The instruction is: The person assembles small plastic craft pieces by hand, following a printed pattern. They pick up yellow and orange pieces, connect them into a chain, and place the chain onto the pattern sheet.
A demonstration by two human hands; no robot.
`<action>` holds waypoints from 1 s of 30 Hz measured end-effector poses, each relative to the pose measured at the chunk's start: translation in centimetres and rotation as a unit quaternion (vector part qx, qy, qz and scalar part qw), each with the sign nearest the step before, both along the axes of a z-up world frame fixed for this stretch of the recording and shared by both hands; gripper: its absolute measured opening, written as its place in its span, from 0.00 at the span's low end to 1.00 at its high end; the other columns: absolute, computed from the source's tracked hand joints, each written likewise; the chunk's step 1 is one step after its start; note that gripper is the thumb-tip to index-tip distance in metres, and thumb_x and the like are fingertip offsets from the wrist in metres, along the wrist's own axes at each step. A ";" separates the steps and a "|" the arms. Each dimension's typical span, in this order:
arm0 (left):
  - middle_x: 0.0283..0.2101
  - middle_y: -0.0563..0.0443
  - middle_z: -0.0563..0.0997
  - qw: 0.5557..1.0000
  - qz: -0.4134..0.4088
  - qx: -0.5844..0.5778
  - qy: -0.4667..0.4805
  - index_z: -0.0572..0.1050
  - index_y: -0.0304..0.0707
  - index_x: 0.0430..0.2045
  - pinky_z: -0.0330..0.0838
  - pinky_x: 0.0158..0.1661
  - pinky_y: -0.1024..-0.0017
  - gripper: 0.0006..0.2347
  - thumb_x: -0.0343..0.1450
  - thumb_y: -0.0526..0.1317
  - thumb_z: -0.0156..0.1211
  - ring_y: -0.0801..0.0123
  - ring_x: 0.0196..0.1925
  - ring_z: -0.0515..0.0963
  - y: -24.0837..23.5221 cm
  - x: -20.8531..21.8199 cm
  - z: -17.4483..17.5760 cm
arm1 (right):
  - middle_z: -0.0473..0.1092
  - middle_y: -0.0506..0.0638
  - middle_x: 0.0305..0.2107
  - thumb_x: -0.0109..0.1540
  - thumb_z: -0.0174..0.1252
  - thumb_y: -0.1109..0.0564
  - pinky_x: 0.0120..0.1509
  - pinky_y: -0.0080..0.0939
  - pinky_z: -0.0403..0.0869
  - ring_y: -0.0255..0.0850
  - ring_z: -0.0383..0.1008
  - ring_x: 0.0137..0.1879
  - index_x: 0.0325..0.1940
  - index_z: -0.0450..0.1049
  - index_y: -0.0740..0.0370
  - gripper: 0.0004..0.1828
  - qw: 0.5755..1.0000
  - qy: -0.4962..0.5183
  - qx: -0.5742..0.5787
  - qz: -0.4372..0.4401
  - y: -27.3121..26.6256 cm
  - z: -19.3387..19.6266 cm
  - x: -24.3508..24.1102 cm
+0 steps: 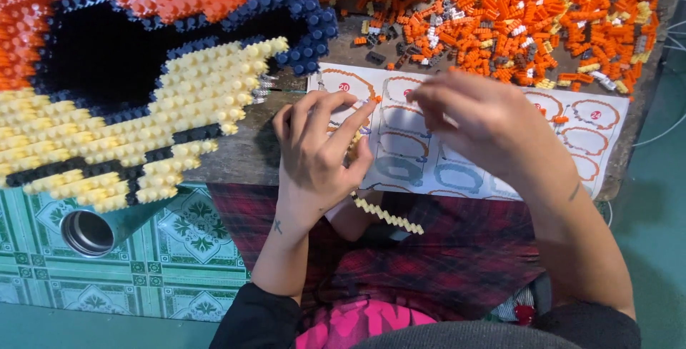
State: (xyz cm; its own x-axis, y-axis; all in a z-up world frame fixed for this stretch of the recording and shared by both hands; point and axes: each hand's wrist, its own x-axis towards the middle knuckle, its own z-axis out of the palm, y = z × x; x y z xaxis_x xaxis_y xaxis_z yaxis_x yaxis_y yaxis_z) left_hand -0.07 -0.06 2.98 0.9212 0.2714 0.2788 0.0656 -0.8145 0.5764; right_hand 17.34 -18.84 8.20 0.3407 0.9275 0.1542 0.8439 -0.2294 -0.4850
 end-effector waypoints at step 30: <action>0.61 0.49 0.81 1.000 0.007 -0.007 -0.008 0.89 0.42 0.55 0.60 0.65 0.50 0.17 0.70 0.34 0.74 0.55 0.64 0.75 0.1 0.1 0.0 | 0.82 0.59 0.46 0.68 0.73 0.65 0.46 0.43 0.83 0.46 0.82 0.45 0.43 0.85 0.70 0.04 0.992 -0.082 0.065 0.072 1.3 -4.2 -0.7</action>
State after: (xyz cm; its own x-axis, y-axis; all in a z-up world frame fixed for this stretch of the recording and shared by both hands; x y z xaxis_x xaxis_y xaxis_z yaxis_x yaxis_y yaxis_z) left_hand 0.02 0.00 2.95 0.9127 0.2881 0.2899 0.0672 -0.8053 0.5890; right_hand 16.59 -17.56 3.98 0.1671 0.9334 0.3175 0.9333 -0.0460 -0.3561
